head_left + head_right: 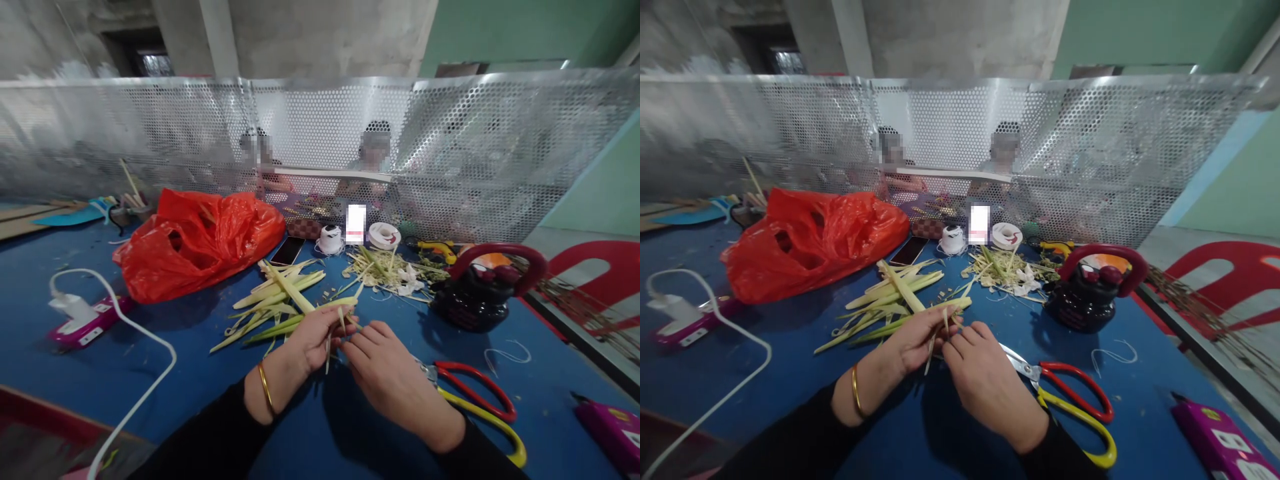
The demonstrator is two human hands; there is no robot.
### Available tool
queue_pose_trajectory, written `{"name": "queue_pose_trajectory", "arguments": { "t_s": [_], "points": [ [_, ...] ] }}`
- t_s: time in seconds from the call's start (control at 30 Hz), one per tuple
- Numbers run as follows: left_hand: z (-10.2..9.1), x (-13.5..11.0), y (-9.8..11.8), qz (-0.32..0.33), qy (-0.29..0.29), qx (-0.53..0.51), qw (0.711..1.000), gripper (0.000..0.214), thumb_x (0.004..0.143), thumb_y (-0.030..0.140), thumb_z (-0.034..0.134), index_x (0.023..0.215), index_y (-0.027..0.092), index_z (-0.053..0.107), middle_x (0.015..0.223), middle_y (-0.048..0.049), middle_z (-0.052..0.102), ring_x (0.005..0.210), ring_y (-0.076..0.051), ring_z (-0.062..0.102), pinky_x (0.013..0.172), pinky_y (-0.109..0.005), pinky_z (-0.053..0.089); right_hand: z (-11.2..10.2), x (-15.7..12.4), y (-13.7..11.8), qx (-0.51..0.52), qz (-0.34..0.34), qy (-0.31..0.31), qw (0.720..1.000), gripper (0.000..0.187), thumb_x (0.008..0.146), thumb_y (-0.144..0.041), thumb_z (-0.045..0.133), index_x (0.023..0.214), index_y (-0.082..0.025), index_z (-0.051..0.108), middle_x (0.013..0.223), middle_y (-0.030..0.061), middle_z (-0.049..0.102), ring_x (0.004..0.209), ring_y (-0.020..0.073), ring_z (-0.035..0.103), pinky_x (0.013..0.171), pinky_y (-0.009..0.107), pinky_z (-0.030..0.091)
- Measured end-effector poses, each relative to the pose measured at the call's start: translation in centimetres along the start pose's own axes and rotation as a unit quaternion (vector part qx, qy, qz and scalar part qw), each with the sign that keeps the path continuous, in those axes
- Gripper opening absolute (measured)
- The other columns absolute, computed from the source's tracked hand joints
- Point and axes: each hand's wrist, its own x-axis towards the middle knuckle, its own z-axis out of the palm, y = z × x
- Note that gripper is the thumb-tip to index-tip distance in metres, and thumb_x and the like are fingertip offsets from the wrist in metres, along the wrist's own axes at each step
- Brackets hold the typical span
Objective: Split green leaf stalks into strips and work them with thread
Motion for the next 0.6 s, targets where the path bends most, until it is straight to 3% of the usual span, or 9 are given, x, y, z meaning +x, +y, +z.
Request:
{"name": "queue_pose_trajectory", "arguments": {
  "t_s": [0.1,0.2,0.3,0.37,0.47,0.6],
  "points": [
    [-0.1,0.0,0.2,-0.035,0.005,-0.056,0.998,0.015,0.072,0.027,0.071,0.079,0.015,0.065,0.068,-0.0002,0.062,0.056,-0.007,0.053,0.05,-0.016,0.038,-0.3,-0.1,0.0,0.01,0.005,-0.007,1.0,0.006,0.085,-0.019,0.055,0.088,-0.017,0.06,0.081,0.0064,0.064,0.082,0.0227,0.054,0.082,0.041,0.034],
    [0.1,-0.1,0.1,-0.043,0.0,-0.082,0.996,0.016,0.07,0.026,0.074,0.078,0.014,0.066,0.069,-0.0011,0.063,0.057,-0.008,0.054,0.056,-0.018,0.043,-0.4,-0.1,-0.2,-0.006,-0.008,0.029,1.0,0.016,0.092,-0.019,0.048,0.08,-0.018,0.06,0.07,0.0029,0.06,0.07,0.0185,0.053,0.074,0.038,0.034],
    [0.5,-0.3,-0.4,-0.02,-0.015,-0.086,0.996,0.021,0.063,0.026,0.08,0.073,0.013,0.066,0.066,-0.0023,0.064,0.056,-0.009,0.055,0.054,-0.019,0.042,0.0,0.1,-0.5,-0.037,-0.025,0.052,0.998,0.019,0.092,-0.012,0.046,0.102,-0.017,0.061,0.082,0.0054,0.064,0.081,0.0206,0.056,0.082,0.04,0.034],
    [0.7,-0.3,-0.9,-0.008,-0.008,-0.08,0.997,0.024,0.059,0.025,0.082,0.07,0.012,0.066,0.063,-0.0022,0.063,0.054,-0.009,0.054,0.052,-0.019,0.04,0.3,0.3,-0.6,-0.053,-0.036,0.028,0.998,0.023,0.09,-0.012,0.05,0.111,-0.015,0.059,0.094,0.0085,0.066,0.093,0.0242,0.055,0.091,0.043,0.033],
    [1.0,-0.4,-1.4,-0.007,0.007,-0.063,0.998,0.02,0.057,0.022,0.082,0.066,0.011,0.067,0.059,-0.002,0.063,0.054,-0.009,0.053,0.052,-0.019,0.038,0.8,0.5,-0.7,-0.065,-0.039,-0.004,0.997,0.017,0.088,-0.015,0.057,0.104,-0.015,0.061,0.098,0.0095,0.065,0.097,0.0265,0.054,0.095,0.044,0.034],
    [1.2,-0.6,-1.7,-0.002,0.004,-0.053,0.999,0.016,0.06,0.021,0.079,0.069,0.011,0.071,0.062,-0.0049,0.067,0.06,-0.013,0.058,0.059,-0.023,0.042,1.2,0.4,-0.6,-0.059,-0.034,0.011,0.998,0.006,0.086,-0.015,0.059,0.091,-0.016,0.061,0.095,0.008,0.064,0.094,0.0255,0.054,0.101,0.046,0.032]
  ]
}}
